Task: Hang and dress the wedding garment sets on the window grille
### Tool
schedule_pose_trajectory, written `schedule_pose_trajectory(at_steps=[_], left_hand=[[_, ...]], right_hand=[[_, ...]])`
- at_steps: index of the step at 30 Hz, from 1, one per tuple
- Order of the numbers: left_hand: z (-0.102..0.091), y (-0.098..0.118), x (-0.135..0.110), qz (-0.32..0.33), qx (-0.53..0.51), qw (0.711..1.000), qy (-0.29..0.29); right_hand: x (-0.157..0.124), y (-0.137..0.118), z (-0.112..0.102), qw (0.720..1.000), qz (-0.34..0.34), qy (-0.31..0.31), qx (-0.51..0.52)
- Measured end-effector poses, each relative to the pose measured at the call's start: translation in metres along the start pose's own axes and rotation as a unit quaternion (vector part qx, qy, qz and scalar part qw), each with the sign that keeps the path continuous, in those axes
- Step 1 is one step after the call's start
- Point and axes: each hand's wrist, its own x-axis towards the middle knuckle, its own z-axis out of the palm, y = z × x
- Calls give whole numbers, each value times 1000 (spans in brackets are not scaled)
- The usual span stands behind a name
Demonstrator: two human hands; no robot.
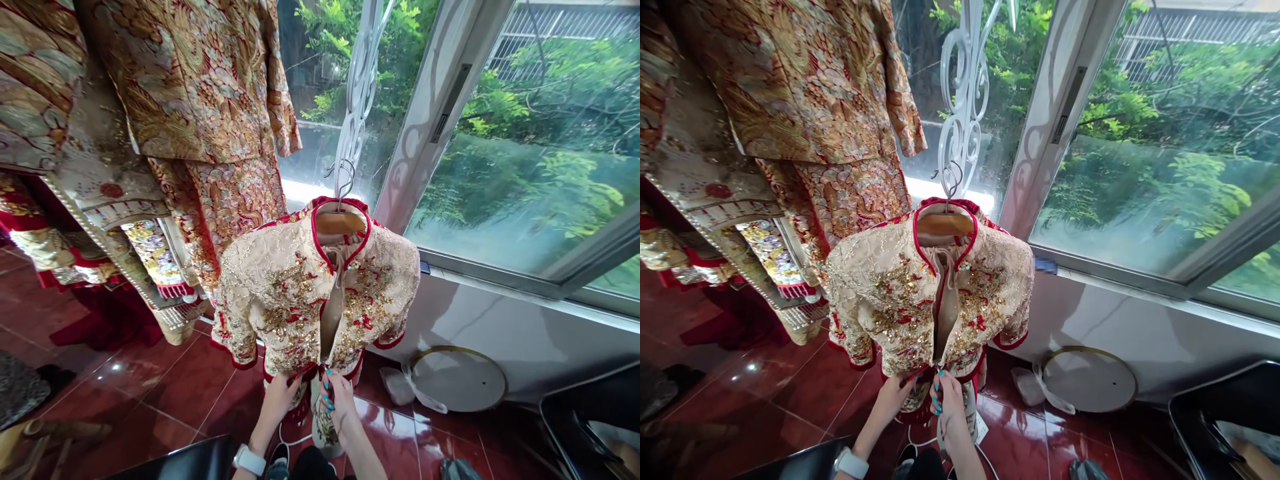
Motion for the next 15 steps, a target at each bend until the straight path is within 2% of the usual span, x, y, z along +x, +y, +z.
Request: schedule_pose_trajectory(at_steps=[2,4,6,8,11,15], left_hand=[[-1,2,-13,16,53,998,42],[6,7,-27,58,146,984,84],[17,16,-35,120,281,946,107],[29,25,-32,158,381,905,106],[42,31,-16,160,409,893,98],[47,24,-4,181,418,886,86]], right_hand=[[-1,1,-2,999,-3,7,-39],[-4,0,-2,997,-25,6,-77],[-7,-1,0,993,-58,0,-100],[-10,-2,2,991,-82,0,-106],[-11,-4,8,991,-84,9,-106],[-10,-10,17,990,-90,22,-103]])
